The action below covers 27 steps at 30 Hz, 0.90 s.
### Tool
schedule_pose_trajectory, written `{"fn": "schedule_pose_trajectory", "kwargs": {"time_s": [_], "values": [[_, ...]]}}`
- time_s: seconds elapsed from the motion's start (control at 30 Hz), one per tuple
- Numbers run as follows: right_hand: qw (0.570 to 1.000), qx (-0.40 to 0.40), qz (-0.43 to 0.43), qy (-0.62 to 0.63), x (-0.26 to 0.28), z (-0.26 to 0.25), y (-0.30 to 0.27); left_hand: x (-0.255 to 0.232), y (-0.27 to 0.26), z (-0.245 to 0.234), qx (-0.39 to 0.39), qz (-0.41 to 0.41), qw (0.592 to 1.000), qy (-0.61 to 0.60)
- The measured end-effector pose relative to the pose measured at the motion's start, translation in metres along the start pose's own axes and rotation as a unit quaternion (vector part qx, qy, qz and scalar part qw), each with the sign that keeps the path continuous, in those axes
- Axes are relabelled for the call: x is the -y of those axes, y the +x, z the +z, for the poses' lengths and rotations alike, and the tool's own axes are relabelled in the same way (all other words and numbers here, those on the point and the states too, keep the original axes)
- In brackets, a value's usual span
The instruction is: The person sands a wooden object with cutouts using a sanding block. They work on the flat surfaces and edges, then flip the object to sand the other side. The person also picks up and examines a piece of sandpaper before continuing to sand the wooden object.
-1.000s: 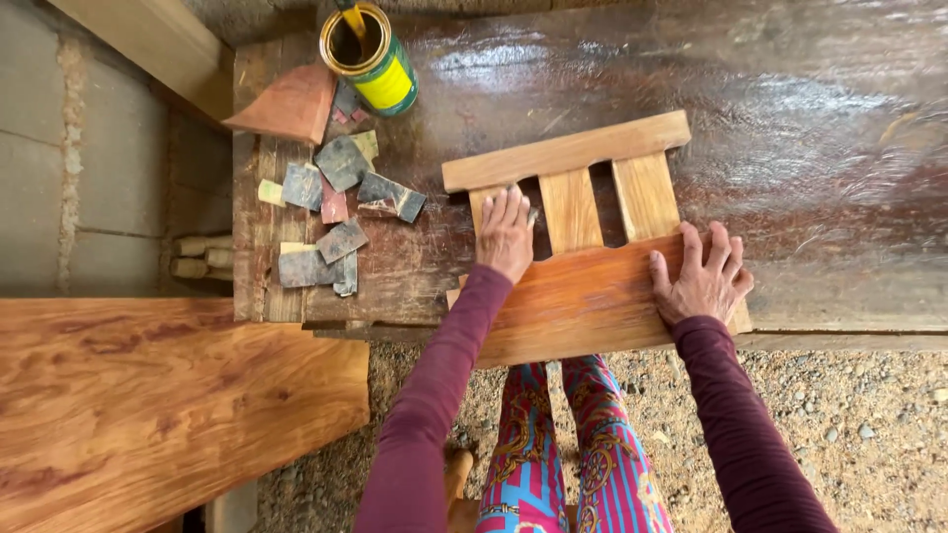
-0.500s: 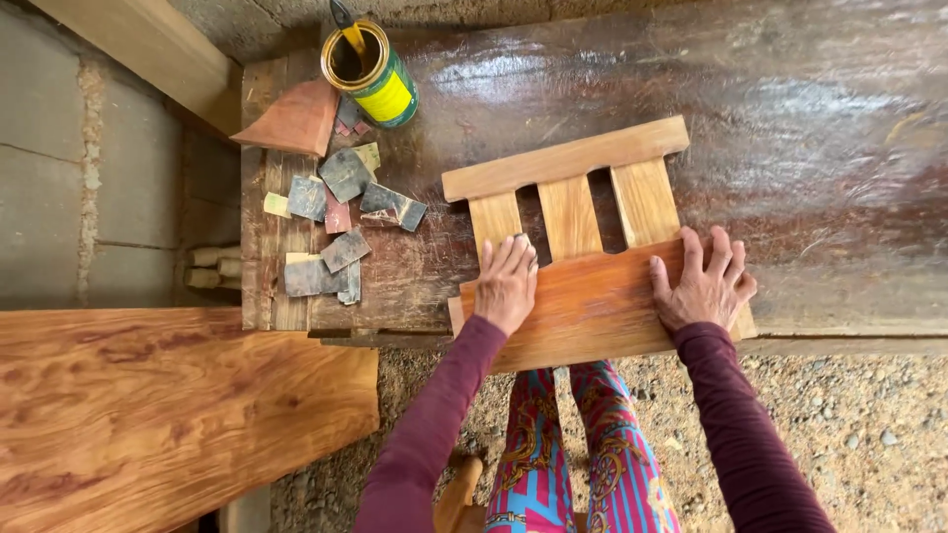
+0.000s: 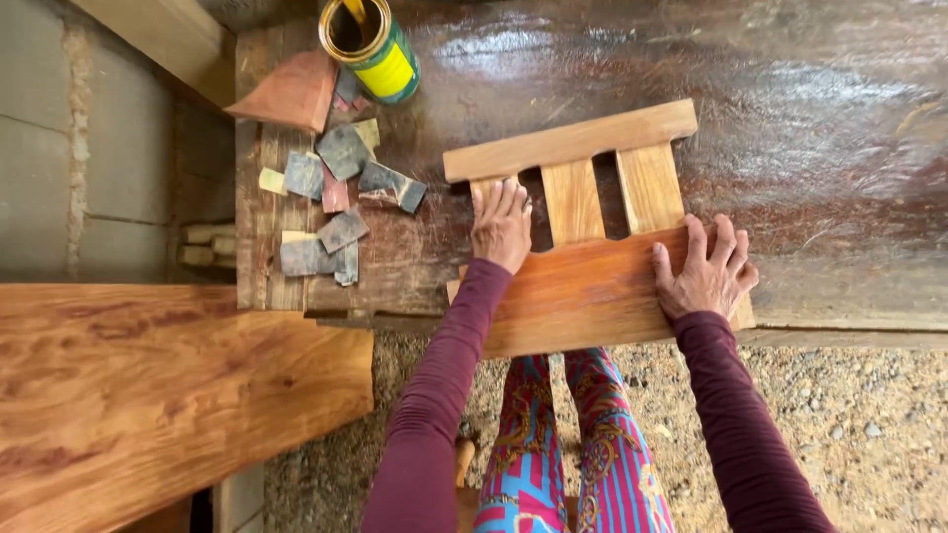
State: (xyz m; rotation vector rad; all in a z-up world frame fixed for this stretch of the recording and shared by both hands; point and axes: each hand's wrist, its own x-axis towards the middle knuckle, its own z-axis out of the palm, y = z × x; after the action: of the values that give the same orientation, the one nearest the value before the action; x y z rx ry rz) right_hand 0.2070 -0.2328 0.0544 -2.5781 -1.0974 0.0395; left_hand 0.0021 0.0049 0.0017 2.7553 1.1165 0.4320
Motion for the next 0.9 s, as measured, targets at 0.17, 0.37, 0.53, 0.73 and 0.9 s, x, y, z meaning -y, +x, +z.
{"fn": "schedule_pose_trajectory", "kwargs": {"time_s": [0.17, 0.37, 0.53, 0.73, 0.9], "values": [[1.0, -0.008, 0.001, 0.001, 0.002, -0.004, 0.012, 0.006, -0.033, -0.003, 0.017, 0.003, 1.0, 0.007], [1.0, 0.0, 0.0, 0.004, 0.001, 0.0, 0.006, 0.021, -0.018, -0.017, 0.057, 0.005, 0.998, 0.025], [1.0, -0.004, -0.002, 0.007, -0.002, 0.001, 0.008, 0.03, -0.012, -0.027, 0.061, 0.0, 0.998, 0.027], [1.0, -0.004, 0.001, -0.003, -0.001, 0.004, 0.007, 0.041, -0.044, -0.032, 0.088, 0.059, 0.994, -0.006], [1.0, -0.011, -0.003, 0.01, 0.0, 0.0, 0.01, 0.063, -0.002, 0.0, 0.05, 0.022, 0.999, -0.001]]}}
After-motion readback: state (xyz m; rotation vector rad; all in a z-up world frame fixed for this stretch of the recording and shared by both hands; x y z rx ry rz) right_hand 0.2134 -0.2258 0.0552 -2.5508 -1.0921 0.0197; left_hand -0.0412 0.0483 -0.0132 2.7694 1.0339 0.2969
